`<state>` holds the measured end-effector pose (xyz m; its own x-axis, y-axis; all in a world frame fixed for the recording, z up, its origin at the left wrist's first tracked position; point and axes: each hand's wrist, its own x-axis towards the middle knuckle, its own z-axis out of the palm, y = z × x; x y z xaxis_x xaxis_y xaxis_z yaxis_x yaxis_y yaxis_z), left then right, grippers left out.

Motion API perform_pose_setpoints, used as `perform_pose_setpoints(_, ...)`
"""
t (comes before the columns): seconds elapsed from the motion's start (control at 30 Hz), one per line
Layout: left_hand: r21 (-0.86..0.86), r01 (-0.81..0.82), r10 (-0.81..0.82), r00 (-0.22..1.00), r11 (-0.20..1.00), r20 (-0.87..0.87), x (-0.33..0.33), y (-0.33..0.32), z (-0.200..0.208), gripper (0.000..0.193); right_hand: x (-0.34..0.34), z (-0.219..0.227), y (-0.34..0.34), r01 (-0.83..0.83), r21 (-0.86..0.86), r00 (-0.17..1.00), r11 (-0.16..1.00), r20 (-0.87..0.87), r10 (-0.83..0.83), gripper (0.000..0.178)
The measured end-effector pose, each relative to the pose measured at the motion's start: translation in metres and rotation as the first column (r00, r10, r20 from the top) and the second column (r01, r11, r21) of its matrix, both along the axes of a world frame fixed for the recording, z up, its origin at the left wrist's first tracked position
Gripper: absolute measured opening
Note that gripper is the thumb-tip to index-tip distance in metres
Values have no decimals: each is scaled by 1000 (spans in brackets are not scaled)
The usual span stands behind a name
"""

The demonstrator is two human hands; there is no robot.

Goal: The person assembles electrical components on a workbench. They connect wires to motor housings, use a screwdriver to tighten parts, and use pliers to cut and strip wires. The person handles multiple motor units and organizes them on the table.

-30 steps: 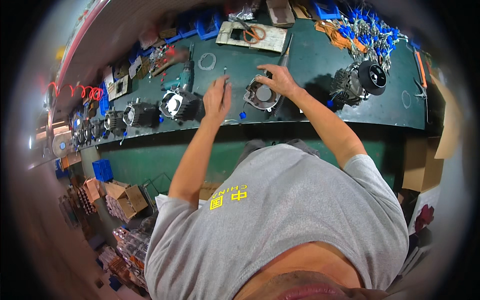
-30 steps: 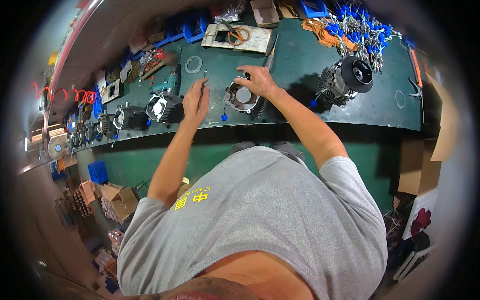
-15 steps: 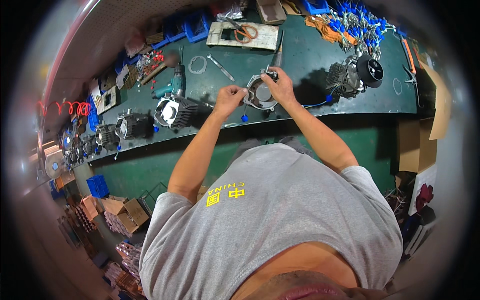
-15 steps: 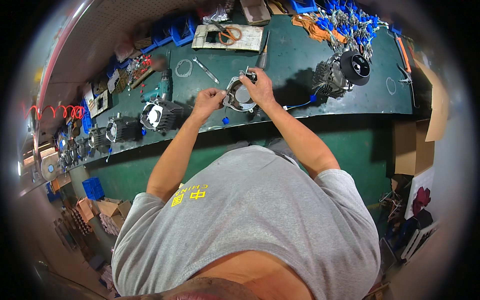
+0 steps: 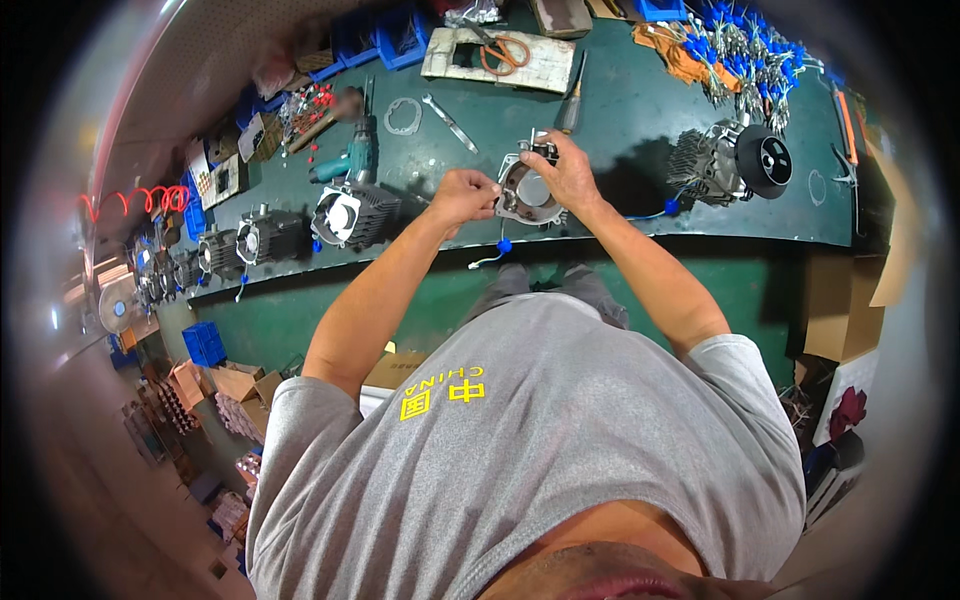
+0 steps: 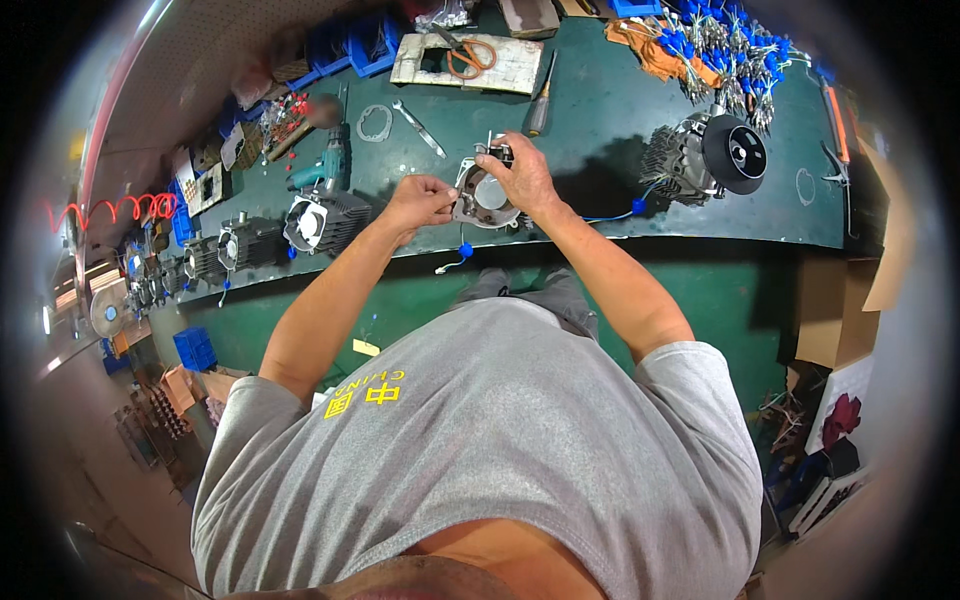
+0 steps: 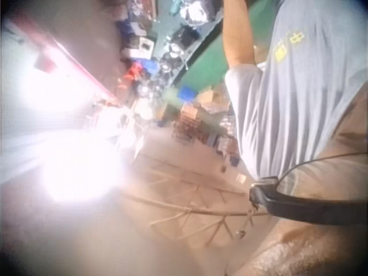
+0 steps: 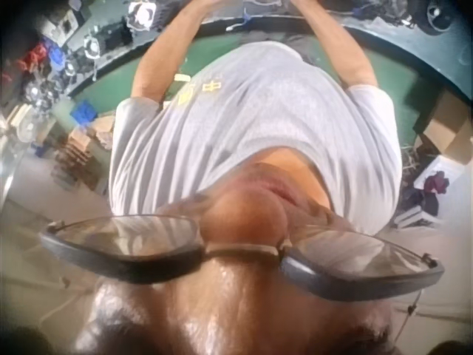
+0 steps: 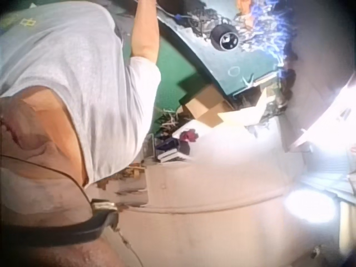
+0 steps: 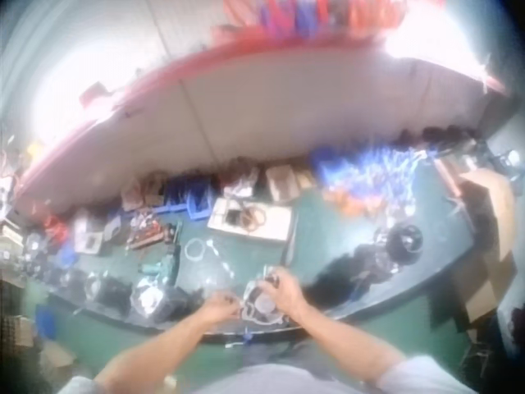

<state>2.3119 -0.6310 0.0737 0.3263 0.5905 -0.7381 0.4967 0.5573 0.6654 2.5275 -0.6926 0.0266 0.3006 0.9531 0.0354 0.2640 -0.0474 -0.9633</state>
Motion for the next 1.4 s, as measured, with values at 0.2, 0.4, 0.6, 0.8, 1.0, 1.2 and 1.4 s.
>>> perform_pose_setpoints(0.2,-35,3,-5,999,999,-54,0,2,8,17,-5,13,-1,0,91,998,996,55,-5,36)
perform_pose_setpoints(0.4,7,-47,47,997,999,-67,-6,-5,-1,19,-12,6,5,-24,41,997,999,76,21,39)
perform_pose_setpoints(0.6,82,-129,127,992,988,22,-3,-25,-1,22,1,5,10,-84,44,991,996,104,79,41)
perform_pose_setpoints(0.8,33,-290,283,948,956,148,-1,-47,-6,22,14,5,7,-75,-52,975,996,-213,62,54)
perform_pose_setpoints(1.0,39,-293,284,946,955,155,1,-45,-10,22,32,-19,-24,117,-33,966,993,-227,-121,52)
perform_pose_setpoints(1.2,218,-168,171,985,961,6,2,-48,-3,33,29,-20,-57,214,-31,926,976,-312,-213,33)
perform_pose_setpoints(1.4,305,-306,276,951,902,139,-12,-70,-13,24,17,8,-63,287,104,916,952,-322,-241,20)
